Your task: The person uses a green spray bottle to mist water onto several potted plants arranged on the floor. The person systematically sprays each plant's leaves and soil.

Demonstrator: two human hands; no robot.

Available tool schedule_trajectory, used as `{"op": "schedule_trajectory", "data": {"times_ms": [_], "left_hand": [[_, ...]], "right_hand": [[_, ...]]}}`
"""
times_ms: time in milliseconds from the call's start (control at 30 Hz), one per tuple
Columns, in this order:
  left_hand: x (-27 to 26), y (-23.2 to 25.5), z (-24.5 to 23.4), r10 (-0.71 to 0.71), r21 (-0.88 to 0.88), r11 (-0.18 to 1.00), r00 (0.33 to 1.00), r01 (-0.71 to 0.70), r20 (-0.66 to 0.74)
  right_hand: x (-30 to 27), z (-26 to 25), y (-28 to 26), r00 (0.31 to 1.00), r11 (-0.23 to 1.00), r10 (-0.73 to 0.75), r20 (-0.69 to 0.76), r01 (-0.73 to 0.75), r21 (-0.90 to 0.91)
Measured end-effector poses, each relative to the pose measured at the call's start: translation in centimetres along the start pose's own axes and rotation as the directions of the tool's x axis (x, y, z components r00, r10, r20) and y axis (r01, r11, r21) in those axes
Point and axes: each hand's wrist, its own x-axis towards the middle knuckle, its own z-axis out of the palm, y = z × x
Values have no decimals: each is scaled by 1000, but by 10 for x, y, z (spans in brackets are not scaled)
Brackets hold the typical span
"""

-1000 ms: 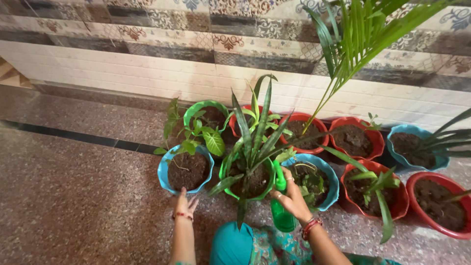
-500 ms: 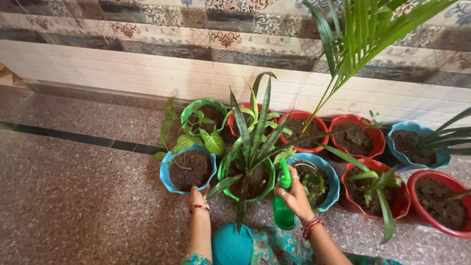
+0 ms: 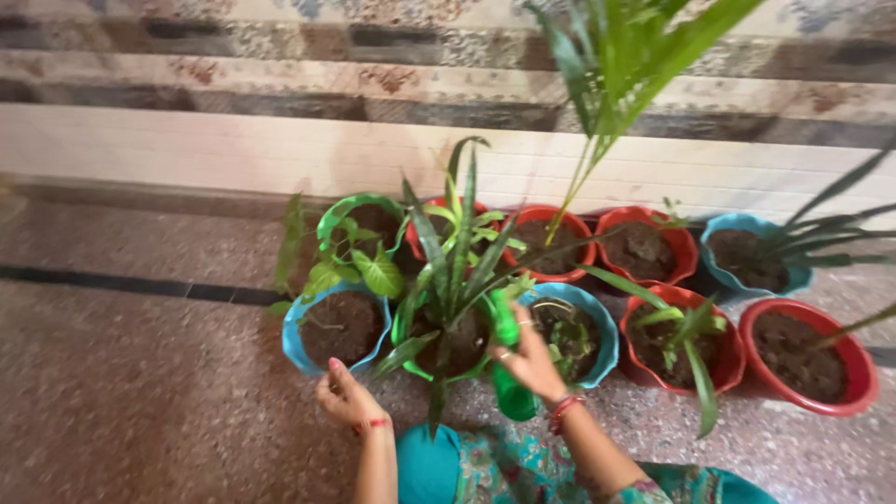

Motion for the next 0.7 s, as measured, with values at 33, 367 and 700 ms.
{"op": "schedule_trajectory", "data": {"times_ms": [33, 367, 700], "left_hand": [[-10, 12, 2, 14, 22, 1000, 996, -16, 92], [-143, 136, 6, 499, -329, 866, 642, -376, 581], [-245, 97, -17, 158, -163, 985, -76, -62, 984]], "right_hand": [[1, 5, -7, 996, 999, 46, 81, -44, -20], [3, 19, -28, 963, 972, -234, 135, 229, 50], [-88, -83, 6, 912, 958, 275, -304, -235, 162]]}}
